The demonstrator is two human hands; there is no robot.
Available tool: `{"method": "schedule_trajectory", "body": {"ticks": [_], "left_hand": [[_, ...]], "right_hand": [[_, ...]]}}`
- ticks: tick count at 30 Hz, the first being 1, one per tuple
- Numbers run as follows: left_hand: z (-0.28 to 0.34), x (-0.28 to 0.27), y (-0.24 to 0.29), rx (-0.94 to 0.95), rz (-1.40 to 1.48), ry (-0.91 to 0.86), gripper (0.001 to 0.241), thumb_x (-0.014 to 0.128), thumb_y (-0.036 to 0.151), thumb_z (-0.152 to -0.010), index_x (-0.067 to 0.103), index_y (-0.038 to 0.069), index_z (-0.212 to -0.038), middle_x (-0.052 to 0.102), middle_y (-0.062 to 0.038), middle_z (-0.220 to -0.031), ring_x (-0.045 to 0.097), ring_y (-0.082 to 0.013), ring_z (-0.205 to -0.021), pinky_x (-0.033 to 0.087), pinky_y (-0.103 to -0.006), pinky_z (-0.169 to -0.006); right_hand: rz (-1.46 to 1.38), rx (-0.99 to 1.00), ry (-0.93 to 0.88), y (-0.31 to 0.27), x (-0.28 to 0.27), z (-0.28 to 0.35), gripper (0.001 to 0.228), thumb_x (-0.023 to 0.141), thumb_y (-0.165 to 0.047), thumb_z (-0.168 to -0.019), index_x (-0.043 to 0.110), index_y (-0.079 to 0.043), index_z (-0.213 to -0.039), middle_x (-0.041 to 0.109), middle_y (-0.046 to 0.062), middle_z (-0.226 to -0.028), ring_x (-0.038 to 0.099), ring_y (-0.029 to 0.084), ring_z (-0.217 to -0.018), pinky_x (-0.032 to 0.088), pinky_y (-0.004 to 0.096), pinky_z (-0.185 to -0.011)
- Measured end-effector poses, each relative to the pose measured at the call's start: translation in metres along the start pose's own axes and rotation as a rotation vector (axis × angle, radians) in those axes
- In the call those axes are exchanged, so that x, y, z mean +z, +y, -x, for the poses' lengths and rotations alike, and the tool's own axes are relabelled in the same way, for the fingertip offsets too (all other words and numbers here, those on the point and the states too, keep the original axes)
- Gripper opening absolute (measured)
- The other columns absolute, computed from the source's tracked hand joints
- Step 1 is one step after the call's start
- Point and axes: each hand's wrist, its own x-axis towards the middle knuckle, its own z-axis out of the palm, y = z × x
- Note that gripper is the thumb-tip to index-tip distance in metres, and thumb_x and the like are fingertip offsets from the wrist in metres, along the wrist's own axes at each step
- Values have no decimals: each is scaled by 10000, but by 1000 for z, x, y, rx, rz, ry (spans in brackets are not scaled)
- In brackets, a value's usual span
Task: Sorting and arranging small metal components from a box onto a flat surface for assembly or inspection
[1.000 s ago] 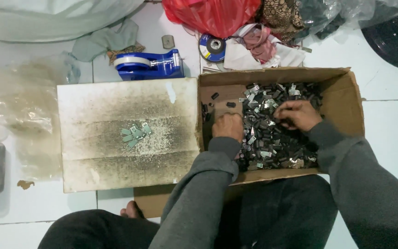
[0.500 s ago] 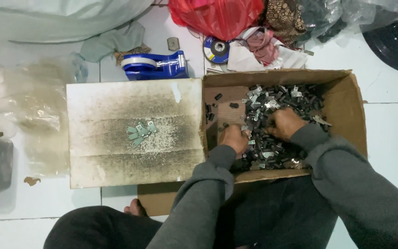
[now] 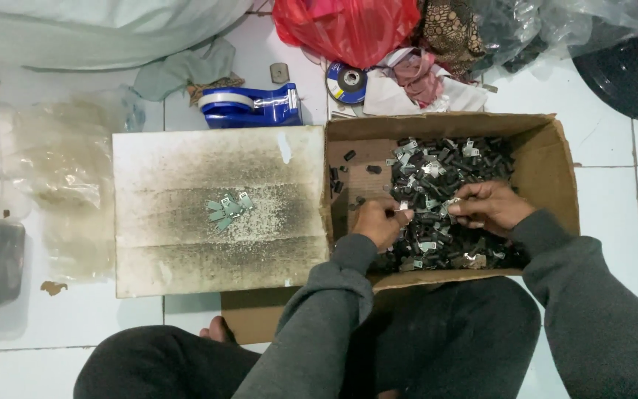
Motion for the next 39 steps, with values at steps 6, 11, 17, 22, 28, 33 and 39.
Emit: {"method": "schedule_trajectory", "body": {"ticks": [6,11,17,22,28,33,39], "left_hand": [[25,1,38,-131,702,27,601,787,112,-919,510,-173,-1370,638,-376,-1201,733,-418,-971,673,-459,-798],[8,6,22,-132,825,31,414,724,117,-966,621,-71,-1321,633,-316,-1116,743,-385,-917,696,-420,-747],[6,11,31,-198,1096,-9,475,609,223,-1038,514,-37,-1424,348,-412,-1445,584,-519,-1176,637,-617,-891],[26,7,52,-254,1134,-55,507,471,406,-1126,539,-64,-1304,390,-379,-1456,497,-530,-1324,569,-651,-1012],[16,13,43,-291,1218,-70,584,501,411,-1127,375,-12,-1509,342,-352,-1525,463,-521,-1359,564,-649,-1037],[16,10,42,-289,1165,-30,468,473,408,-1130,514,-2,-1352,531,-216,-1273,609,-411,-1196,638,-562,-929],[35,-33,73,-295,817,180,373,469,353,-1096,576,91,-853,500,-47,-721,510,-141,-642,450,-289,-510]], "right_hand": [[-17,-77,41,-5,16,9,177,824,55,-791,749,32,-950,718,164,-694,725,240,-592,395,207,-431],[136,-201,71,-47,60,29,273,869,76,-751,752,80,-997,745,236,-803,748,303,-632,468,281,-415],[761,-404,128,-87,113,61,299,887,-137,-832,814,-33,-1104,794,224,-882,754,452,-962,613,538,-754],[880,-346,91,-107,130,77,300,808,-130,-864,809,-106,-1163,825,159,-991,742,413,-1068,597,555,-854],[749,-245,-21,-128,140,90,373,649,43,-864,757,15,-1219,788,301,-1080,769,439,-1040,605,579,-865],[581,-246,0,-134,143,95,374,565,148,-880,728,92,-1212,756,368,-1075,790,467,-959,630,584,-828],[685,-245,151,-95,116,65,266,730,-29,-881,791,-13,-1139,785,259,-1013,769,374,-993,597,479,-790]]}}
